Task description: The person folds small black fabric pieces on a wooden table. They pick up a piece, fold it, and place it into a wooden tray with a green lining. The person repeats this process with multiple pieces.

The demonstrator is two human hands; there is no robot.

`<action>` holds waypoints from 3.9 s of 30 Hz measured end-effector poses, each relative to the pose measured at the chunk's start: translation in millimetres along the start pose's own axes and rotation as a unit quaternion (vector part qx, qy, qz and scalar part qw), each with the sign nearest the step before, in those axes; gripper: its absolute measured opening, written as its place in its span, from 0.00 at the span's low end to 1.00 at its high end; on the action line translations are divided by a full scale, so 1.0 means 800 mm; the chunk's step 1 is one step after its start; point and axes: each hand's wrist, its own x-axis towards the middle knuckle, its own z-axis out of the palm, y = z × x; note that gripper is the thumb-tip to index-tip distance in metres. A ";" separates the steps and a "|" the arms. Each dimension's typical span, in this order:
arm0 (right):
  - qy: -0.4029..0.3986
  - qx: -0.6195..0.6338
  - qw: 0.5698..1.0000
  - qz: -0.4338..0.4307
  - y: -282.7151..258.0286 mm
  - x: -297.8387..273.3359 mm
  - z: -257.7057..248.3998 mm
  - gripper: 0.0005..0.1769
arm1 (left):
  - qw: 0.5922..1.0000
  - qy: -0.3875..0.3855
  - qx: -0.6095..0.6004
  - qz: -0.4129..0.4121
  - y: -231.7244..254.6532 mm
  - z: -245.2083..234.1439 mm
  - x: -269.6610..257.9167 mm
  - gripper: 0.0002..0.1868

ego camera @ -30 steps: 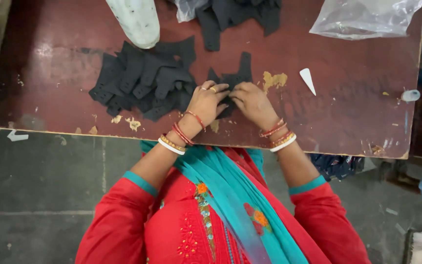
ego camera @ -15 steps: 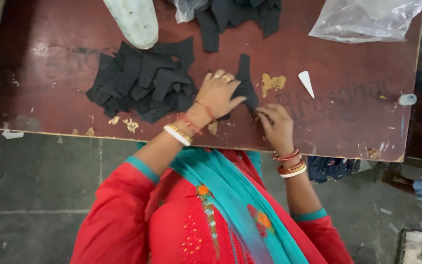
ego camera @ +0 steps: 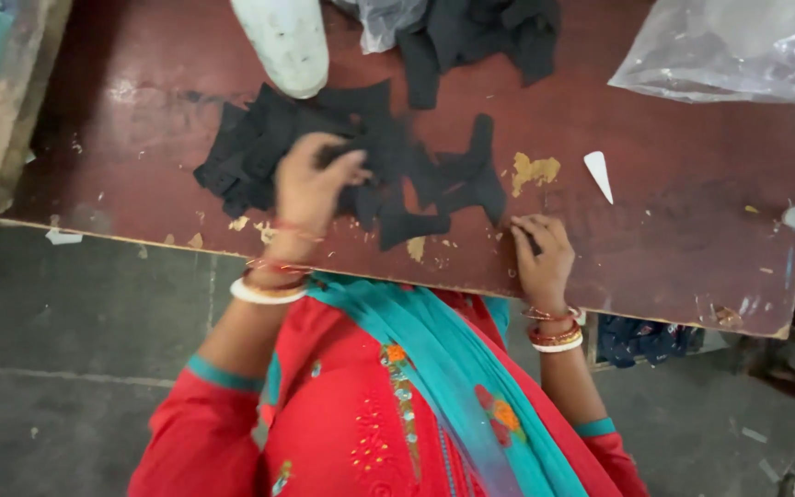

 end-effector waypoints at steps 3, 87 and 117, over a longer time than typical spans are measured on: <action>-0.003 0.007 1.000 -0.003 0.001 0.005 -0.002 0.08 | 0.948 0.129 0.237 0.172 0.063 -0.019 -0.021 0.20; -0.122 -0.180 0.969 -0.121 0.026 0.062 -0.024 0.11 | 0.882 -0.207 0.342 0.249 -0.035 0.033 -0.106 0.12; -0.422 0.146 0.891 -0.086 -0.110 0.079 0.023 0.30 | 0.978 -0.154 0.125 0.057 0.006 0.059 -0.089 0.29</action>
